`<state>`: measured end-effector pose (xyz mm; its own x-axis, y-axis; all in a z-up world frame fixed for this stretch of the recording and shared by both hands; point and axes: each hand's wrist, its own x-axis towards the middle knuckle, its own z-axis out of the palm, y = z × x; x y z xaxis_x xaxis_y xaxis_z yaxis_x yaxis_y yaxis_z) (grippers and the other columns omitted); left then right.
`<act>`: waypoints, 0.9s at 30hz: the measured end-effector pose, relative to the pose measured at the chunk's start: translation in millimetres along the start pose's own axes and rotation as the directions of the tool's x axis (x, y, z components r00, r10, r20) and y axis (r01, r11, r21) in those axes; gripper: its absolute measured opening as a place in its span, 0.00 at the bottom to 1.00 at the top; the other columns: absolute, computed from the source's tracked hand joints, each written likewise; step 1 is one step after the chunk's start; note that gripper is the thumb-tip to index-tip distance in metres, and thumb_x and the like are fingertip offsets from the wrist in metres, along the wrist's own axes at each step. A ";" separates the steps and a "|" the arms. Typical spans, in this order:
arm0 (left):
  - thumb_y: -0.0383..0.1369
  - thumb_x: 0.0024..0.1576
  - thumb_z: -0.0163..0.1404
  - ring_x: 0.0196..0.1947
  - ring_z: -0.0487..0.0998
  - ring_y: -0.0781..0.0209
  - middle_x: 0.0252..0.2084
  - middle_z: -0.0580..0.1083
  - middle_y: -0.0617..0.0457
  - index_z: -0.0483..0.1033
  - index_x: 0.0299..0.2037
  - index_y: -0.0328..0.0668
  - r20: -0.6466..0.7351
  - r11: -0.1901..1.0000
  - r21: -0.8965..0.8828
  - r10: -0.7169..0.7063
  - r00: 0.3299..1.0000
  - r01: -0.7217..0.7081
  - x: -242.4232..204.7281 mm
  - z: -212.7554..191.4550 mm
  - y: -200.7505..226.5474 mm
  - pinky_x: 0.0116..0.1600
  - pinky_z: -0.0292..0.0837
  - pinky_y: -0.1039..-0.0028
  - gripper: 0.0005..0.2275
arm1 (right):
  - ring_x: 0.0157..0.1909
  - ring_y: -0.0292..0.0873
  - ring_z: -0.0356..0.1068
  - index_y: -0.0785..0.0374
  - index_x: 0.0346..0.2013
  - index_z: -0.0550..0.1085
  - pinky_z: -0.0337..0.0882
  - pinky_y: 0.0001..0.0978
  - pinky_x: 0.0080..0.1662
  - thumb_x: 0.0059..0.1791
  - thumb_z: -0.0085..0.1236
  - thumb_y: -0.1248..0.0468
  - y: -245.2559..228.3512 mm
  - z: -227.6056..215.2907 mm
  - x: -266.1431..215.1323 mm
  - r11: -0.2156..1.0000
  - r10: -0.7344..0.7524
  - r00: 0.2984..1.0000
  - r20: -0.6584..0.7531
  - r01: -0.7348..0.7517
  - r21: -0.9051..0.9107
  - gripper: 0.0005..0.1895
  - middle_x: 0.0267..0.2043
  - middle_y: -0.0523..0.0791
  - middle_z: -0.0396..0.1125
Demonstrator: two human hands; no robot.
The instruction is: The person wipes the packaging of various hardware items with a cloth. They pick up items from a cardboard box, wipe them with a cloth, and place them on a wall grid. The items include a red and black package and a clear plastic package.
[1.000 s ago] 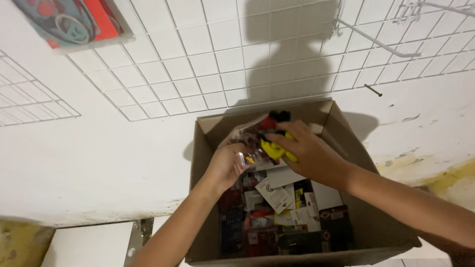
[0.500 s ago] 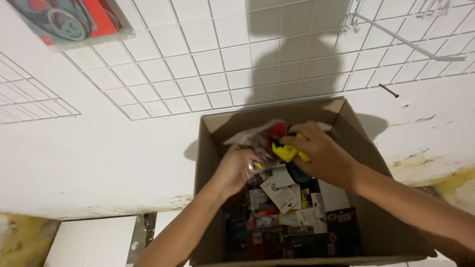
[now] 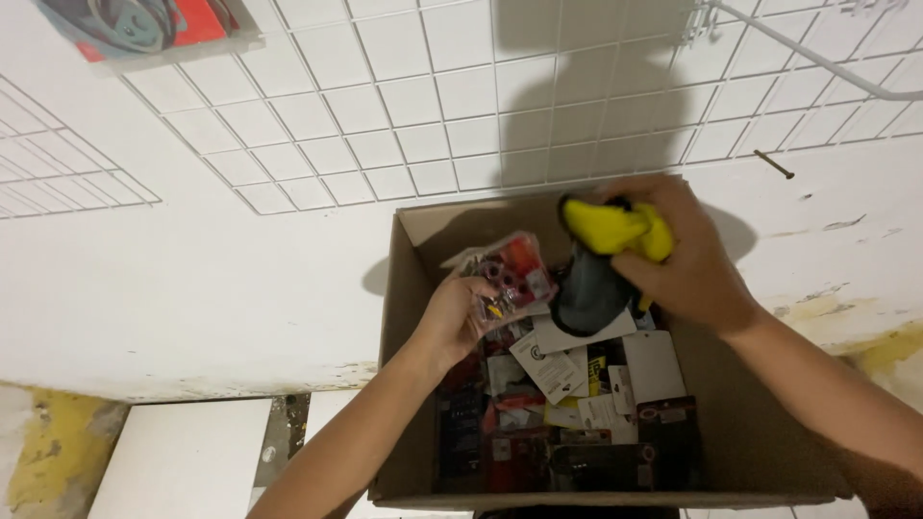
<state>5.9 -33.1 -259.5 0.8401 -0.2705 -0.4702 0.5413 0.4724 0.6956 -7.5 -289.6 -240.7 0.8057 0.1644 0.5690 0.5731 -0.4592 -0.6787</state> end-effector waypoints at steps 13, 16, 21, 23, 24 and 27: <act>0.30 0.49 0.58 0.46 0.78 0.43 0.49 0.73 0.40 0.68 0.59 0.39 0.188 0.998 0.067 -0.017 0.982 0.005 -3.8 7.0 -12.0 0.52 0.74 0.38 0.26 | 0.67 0.50 0.57 0.62 0.59 0.67 0.53 0.52 0.67 0.52 0.57 0.68 13.1 22.3 -1.3 0.964 0.134 0.991 0.018 -0.135 0.231 0.20 0.65 0.50 0.58; 0.25 0.49 0.61 0.47 0.74 0.50 0.50 0.70 0.42 0.67 0.58 0.33 0.199 0.981 0.134 0.109 0.974 -0.138 -7.0 9.6 -18.5 0.49 0.76 0.42 0.26 | 0.55 0.47 0.63 0.64 0.54 0.74 0.64 0.47 0.57 0.54 0.55 0.60 3.6 19.5 -0.5 0.964 0.251 0.956 0.154 -0.261 0.047 0.16 0.50 0.51 0.61; 0.25 0.47 0.66 0.47 0.76 0.45 0.52 0.72 0.41 0.69 0.54 0.34 0.220 0.948 0.188 0.216 0.951 -0.259 3.6 5.8 -23.7 0.47 0.79 0.40 0.25 | 0.57 0.46 0.66 0.62 0.66 0.64 0.62 0.47 0.63 0.58 0.42 0.66 -0.7 26.9 -6.8 0.923 0.280 0.944 0.172 -0.314 0.223 0.20 0.52 0.49 0.68; 0.24 0.46 0.65 0.45 0.77 0.48 0.49 0.73 0.42 0.69 0.55 0.34 0.199 0.934 0.212 0.248 0.948 -0.289 -0.9 11.3 -23.6 0.43 0.80 0.46 0.26 | 0.57 0.45 0.63 0.61 0.66 0.64 0.60 0.50 0.64 0.57 0.47 0.61 -0.9 28.5 -8.4 0.917 0.262 0.931 0.253 -0.322 0.235 0.22 0.52 0.48 0.65; 0.23 0.45 0.65 0.42 0.77 0.51 0.47 0.74 0.43 0.69 0.56 0.35 0.181 0.918 0.238 0.279 0.943 -0.317 -3.0 14.5 -23.3 0.40 0.82 0.51 0.27 | 0.58 0.45 0.60 0.60 0.67 0.64 0.58 0.53 0.66 0.55 0.51 0.57 -1.0 28.9 -9.0 0.911 0.243 0.912 0.330 -0.331 0.245 0.25 0.52 0.46 0.62; 0.23 0.46 0.64 0.44 0.77 0.51 0.48 0.74 0.43 0.68 0.58 0.36 0.193 0.881 0.307 0.312 0.930 -0.359 5.3 9.3 -28.8 0.42 0.82 0.53 0.28 | 0.65 0.52 0.56 0.59 0.67 0.65 0.51 0.60 0.70 0.42 0.75 0.51 -0.4 26.4 -9.6 0.969 0.214 0.907 0.361 -0.245 0.039 0.44 0.58 0.52 0.57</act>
<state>-4.9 -55.9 -277.0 0.9570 -0.2663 -0.1154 0.1857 0.2563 0.9486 -11.5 -268.0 -258.2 0.9081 0.3663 0.2031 0.3641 -0.4507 -0.8151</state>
